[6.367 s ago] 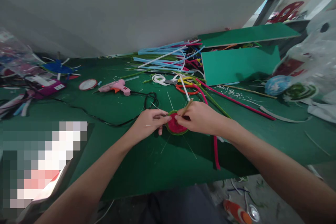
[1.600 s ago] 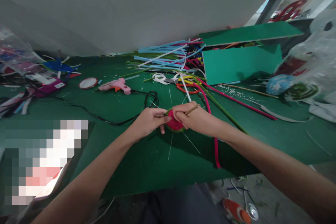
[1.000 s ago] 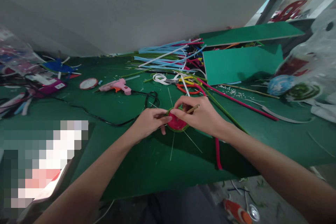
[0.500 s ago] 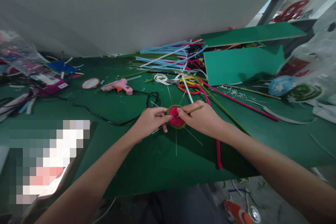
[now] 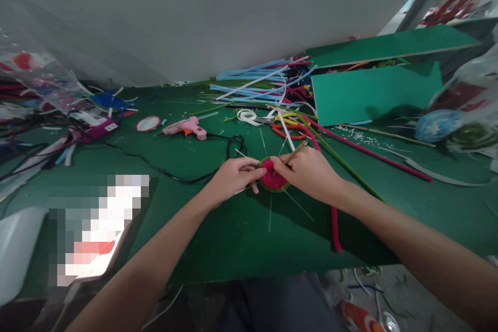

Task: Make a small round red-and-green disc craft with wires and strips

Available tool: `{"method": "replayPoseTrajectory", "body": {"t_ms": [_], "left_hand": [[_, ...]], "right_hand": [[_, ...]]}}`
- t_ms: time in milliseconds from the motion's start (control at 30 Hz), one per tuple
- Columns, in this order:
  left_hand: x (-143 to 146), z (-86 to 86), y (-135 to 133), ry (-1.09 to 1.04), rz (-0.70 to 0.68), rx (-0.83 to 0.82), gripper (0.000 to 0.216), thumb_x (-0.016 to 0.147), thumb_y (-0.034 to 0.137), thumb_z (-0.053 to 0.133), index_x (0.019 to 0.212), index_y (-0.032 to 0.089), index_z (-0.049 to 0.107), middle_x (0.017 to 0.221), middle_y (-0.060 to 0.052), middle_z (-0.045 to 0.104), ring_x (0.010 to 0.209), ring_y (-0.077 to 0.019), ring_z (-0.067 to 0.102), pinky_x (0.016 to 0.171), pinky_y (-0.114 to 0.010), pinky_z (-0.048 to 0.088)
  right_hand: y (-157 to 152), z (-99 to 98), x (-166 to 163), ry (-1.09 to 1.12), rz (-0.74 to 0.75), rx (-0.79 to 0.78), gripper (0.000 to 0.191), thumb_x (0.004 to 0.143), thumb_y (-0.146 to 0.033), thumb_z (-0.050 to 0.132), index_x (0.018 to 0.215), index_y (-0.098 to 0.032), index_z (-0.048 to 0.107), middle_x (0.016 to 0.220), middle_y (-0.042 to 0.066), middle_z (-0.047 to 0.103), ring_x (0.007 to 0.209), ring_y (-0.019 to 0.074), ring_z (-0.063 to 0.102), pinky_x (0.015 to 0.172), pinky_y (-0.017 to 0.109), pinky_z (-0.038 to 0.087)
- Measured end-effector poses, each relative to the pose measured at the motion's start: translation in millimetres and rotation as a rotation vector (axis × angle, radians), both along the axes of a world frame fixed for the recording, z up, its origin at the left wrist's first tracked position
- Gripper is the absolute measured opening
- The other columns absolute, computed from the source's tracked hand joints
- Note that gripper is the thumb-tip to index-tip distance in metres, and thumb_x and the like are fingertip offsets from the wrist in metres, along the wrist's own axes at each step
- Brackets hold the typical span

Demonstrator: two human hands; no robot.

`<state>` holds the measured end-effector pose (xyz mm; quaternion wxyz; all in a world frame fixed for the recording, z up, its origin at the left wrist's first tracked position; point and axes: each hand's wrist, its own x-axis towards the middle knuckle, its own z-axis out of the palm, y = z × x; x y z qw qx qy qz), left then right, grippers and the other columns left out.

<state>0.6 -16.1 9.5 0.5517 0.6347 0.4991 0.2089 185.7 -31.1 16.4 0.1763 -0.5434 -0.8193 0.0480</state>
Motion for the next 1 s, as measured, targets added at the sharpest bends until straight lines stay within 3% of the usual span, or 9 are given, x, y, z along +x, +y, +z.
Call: {"method": "replayPoseTrajectory", "body": {"t_ms": [200,500,867,1000], "left_hand": [[0.5,-2.7,0.7,-0.021,0.035,0.030,0.038,0.079,0.040,0.061,0.105,0.013,0.063,0.059,-0.002,0.063,0.050,-0.0099,0.053,0.044,-0.021,0.030],[3.7,0.8,-1.2,0.000,0.021,0.032,0.024,0.078,0.027,0.062,0.098,0.013,0.063,0.066,-0.001,0.063,0.055,-0.0106,0.059,0.051,-0.022,0.037],[6.2,4.0,-2.0,0.018,0.089,-0.008,0.022,0.076,0.018,0.063,0.097,0.012,0.062,0.054,0.002,0.059,0.049,-0.0105,0.057,0.047,-0.021,0.034],[6.1,2.8,-2.0,0.015,0.099,0.007,0.024,0.075,0.019,0.065,0.097,0.011,0.063,0.053,0.001,0.059,0.049,-0.0109,0.057,0.047,-0.021,0.033]], "right_hand": [[4.3,-4.2,1.8,-0.070,0.047,-0.026,0.051,0.094,-0.034,0.031,0.053,-0.015,0.054,0.045,0.000,0.042,0.044,0.0094,0.030,0.048,0.027,0.019],[9.1,-15.1,3.4,-0.106,0.068,-0.013,0.049,0.096,-0.035,0.028,0.066,-0.016,0.062,0.045,-0.001,0.040,0.044,0.0106,0.031,0.046,0.027,0.017],[9.8,-12.2,3.1,-0.112,0.095,-0.044,0.043,0.095,-0.030,0.029,0.073,-0.016,0.064,0.050,0.002,0.045,0.049,0.0116,0.036,0.048,0.028,0.018],[9.5,-11.1,3.5,-0.226,0.154,-0.016,0.035,0.092,-0.023,0.031,0.091,-0.015,0.065,0.055,0.003,0.049,0.051,0.0124,0.038,0.048,0.029,0.015]]}}
